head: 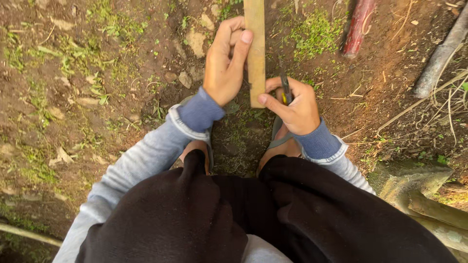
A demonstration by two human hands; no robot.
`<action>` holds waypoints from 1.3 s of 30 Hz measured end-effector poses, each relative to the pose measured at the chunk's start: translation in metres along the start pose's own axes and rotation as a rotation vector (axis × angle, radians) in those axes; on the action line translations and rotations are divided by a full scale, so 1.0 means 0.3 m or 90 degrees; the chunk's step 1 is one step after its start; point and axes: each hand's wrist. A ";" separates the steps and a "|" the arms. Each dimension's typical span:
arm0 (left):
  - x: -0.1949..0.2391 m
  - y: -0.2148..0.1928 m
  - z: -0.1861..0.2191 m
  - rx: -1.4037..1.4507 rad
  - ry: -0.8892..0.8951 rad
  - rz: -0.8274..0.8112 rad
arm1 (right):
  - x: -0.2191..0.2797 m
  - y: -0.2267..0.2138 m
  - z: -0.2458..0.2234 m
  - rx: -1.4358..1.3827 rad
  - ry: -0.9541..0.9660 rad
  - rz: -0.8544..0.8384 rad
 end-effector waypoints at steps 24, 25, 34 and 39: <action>-0.048 -0.051 0.159 -0.733 0.224 -0.341 | 0.007 -0.363 0.017 0.377 -0.143 0.543; -0.031 -0.029 0.153 -0.710 0.193 -0.333 | 0.005 -0.328 0.003 0.408 -0.135 0.511; 0.071 0.047 0.117 -0.701 0.064 -0.320 | 0.017 -0.258 0.055 0.556 0.015 0.387; 0.104 0.051 0.132 -0.661 0.043 -0.311 | -0.001 -0.338 0.042 0.592 -0.051 0.377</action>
Point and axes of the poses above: each hand's wrist, its own x-axis away from the middle knuckle, its own y-axis out of the palm, z = x × y, and after that the axes turned 10 degrees about x, right-handed
